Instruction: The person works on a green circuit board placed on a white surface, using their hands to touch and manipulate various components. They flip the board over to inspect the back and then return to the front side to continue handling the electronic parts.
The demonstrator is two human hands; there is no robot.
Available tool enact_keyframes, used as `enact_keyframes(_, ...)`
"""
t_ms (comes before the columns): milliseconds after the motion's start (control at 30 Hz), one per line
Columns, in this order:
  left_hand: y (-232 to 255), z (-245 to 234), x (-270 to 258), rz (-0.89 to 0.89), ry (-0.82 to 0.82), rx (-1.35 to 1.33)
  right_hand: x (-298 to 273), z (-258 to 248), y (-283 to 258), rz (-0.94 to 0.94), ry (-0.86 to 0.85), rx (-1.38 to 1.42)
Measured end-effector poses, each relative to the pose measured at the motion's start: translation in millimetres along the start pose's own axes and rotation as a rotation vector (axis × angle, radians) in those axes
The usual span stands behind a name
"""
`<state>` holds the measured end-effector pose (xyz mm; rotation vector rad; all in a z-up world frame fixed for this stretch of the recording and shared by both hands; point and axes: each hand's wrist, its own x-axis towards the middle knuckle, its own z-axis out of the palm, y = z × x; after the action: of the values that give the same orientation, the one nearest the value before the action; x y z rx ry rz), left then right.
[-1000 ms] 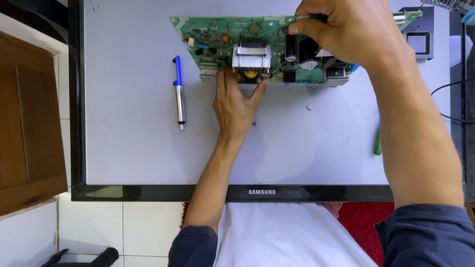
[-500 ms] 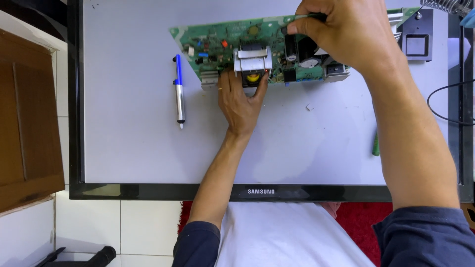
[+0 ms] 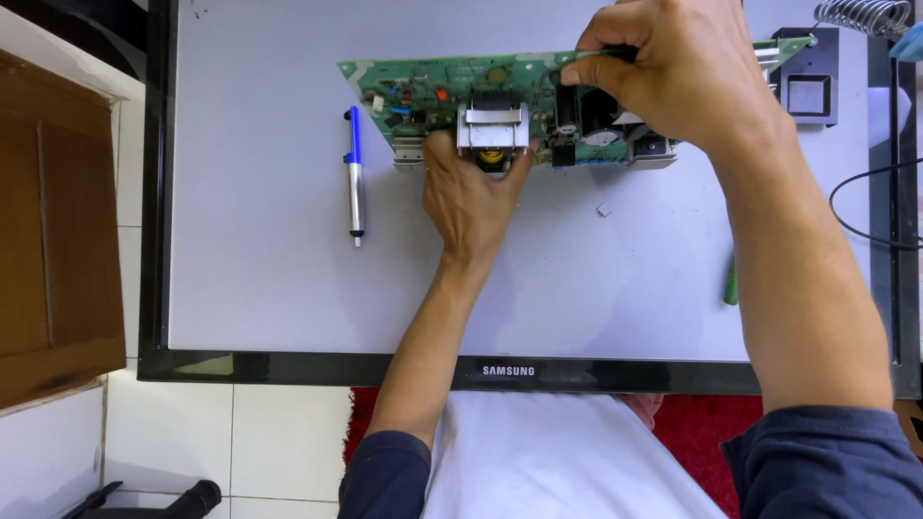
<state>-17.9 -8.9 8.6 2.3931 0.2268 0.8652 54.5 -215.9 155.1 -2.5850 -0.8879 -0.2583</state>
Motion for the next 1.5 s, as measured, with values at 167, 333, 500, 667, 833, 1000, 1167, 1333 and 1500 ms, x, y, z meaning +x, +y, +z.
enact_keyframes(167, -2.9, 5.5, 1.9, -0.088, -0.044, 0.018, -2.0, 1.3, 0.4, -0.015, 0.004, -0.036)
enact_keyframes(333, -3.8, 5.1, 4.9, -0.042, 0.003, -0.147, -5.2, 5.9, 8.5, 0.021, -0.016, -0.04)
enact_keyframes(500, -12.8, 11.6, 2.6, 0.016, 0.056, -0.193, -1.3, 4.6, 7.6, -0.099, 0.026, -0.025)
enact_keyframes(667, -19.7, 12.6, 4.7, 0.089, 0.098, -0.207, -1.5, 6.1, 13.4, -0.077, -0.008, -0.05)
enact_keyframes(833, -18.9, 9.8, 8.8, 0.122, 0.134, -0.234, -0.6, 4.4, 13.4, -0.079, -0.017, -0.038)
enact_keyframes(1000, -22.5, 7.4, 5.5, 0.161, 0.167, -0.249, -2.9, 1.9, 8.5, -0.081, -0.025, 0.005)
enact_keyframes(1167, -29.7, 17.9, 0.1, 0.185, 0.212, -0.228, -4.4, 2.2, 5.9, -0.085, -0.038, 0.021)
enact_keyframes(1333, -18.6, 23.2, -6.8, 0.015, 0.092, -0.1, -6.2, 9.3, 9.1, -0.095, 0.039, -0.044)
enact_keyframes(1500, -12.2, 14.3, -2.6, -0.051, 0.014, -0.113, -6.3, 14.4, 9.2, -0.066, 0.063, -0.075)
